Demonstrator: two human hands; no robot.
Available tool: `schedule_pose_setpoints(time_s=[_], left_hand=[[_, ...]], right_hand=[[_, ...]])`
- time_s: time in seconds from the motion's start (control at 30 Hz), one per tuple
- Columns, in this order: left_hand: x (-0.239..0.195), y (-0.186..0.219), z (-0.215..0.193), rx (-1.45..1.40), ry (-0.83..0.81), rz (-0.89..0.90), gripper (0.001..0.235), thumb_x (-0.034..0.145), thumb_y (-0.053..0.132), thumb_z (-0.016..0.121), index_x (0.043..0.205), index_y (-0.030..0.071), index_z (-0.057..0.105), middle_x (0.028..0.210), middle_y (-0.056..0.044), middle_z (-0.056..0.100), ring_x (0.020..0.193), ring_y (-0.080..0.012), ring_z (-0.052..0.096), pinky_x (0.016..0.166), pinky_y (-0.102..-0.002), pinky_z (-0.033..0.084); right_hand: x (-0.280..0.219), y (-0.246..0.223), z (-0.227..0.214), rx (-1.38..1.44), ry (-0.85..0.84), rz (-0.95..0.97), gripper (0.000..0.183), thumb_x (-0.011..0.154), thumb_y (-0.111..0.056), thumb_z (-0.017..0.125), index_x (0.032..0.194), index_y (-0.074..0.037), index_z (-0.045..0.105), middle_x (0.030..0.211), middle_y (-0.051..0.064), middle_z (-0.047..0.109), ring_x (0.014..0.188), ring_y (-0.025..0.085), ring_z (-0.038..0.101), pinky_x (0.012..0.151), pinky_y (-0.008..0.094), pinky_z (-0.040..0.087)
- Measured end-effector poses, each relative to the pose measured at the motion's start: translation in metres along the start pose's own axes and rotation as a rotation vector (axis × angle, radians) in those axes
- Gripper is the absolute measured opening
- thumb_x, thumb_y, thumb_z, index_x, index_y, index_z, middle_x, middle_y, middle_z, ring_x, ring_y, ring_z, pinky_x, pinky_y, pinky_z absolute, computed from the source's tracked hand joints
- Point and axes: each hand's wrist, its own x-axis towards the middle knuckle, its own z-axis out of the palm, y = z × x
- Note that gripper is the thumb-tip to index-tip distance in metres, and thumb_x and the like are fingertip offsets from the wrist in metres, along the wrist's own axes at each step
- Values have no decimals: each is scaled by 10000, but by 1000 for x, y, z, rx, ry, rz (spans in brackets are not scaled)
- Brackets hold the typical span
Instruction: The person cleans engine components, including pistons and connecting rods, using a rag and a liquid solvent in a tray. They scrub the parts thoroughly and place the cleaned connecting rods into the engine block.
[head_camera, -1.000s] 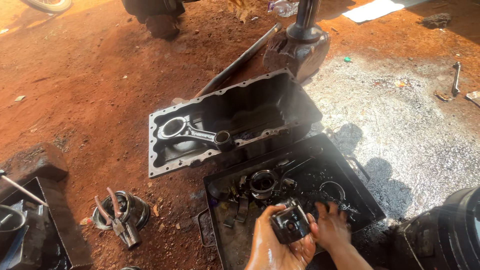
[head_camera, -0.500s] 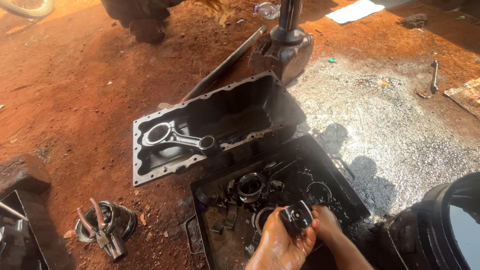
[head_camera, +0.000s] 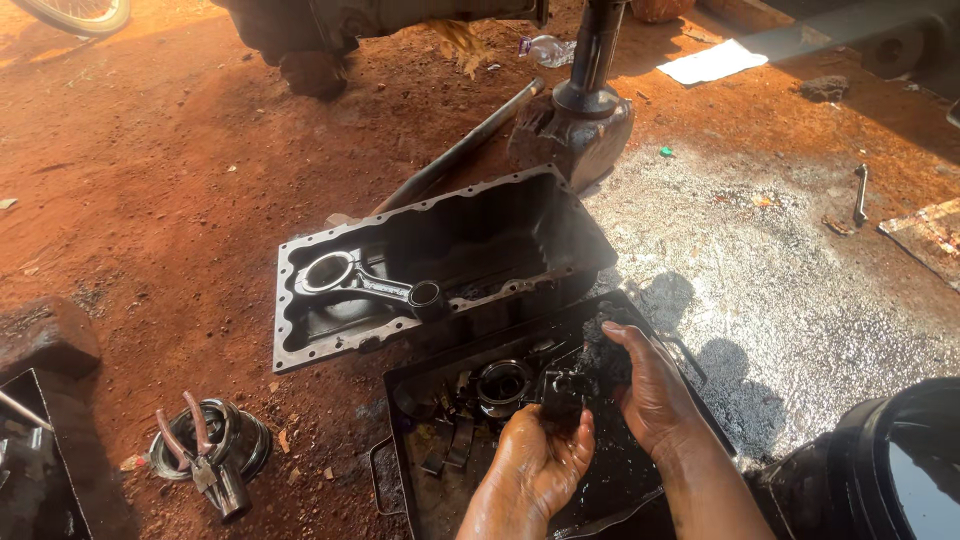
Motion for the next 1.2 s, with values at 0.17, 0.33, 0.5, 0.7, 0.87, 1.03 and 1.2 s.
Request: schedule_pose_setpoints(time_s=[0.17, 0.33, 0.5, 0.7, 0.87, 1.03, 1.2], left_hand=[[41, 4, -23, -26, -155, 14, 327, 1099, 242, 423, 1007, -9, 611, 852, -125, 680, 636, -187, 691, 531, -279, 617], [37, 6, -28, 183, 29, -13, 543, 1089, 402, 267, 1103, -51, 565, 938, -154, 669, 805, -241, 695, 710, -379, 629], [21, 1, -25, 1170, 467, 961, 386, 1013, 384, 489, 1204, 106, 675, 1157, -65, 570, 971, -259, 690, 822, -440, 576], [-23, 23, 22, 1191, 407, 780, 502, 995, 535, 524, 999, 58, 678, 936, -110, 686, 878, -219, 617, 837, -393, 481], [-34, 31, 25, 1276, 363, 626, 596, 963, 547, 616, 812, -29, 638, 752, -122, 616, 739, -212, 561, 725, -408, 504], [-29, 37, 20, 1201, 304, 566, 554, 1017, 514, 572, 995, -39, 606, 913, -150, 568, 907, -240, 516, 831, -451, 465], [-36, 37, 5, 947, 339, 468, 597, 1001, 507, 524, 1443, 106, 547, 1522, -137, 542, 1444, -277, 457, 1192, -473, 340]], right_hand=[[-23, -5, 36, -609, -182, -339, 473, 887, -490, 660, 1205, -144, 715, 1379, 117, 617, 1348, 269, 518, 1108, 566, 376], [-33, 8, 52, -798, -119, -447, 556, 782, -557, 710, 1148, -138, 718, 1111, 74, 732, 1005, 216, 721, 888, 406, 575], [-30, 4, 58, -1078, 91, -273, 513, 991, -550, 657, 1341, -175, 675, 726, 228, 689, 701, 321, 680, 707, 399, 548], [-1, 19, 56, -526, 107, -724, 376, 964, -428, 654, 1054, -72, 731, 800, 46, 740, 734, 162, 696, 673, 356, 550], [14, 31, 24, 115, 65, 141, 409, 971, -374, 627, 1234, -61, 634, 1004, 112, 738, 847, 205, 701, 747, 393, 559], [18, 73, -16, -341, 209, 149, 448, 981, -319, 660, 1342, -60, 606, 1194, 145, 706, 1079, 277, 681, 930, 430, 557], [23, 143, -38, -1552, 116, 75, 714, 894, -401, 745, 1507, -226, 424, 1622, 144, 289, 1465, 391, 288, 1122, 593, 333]])
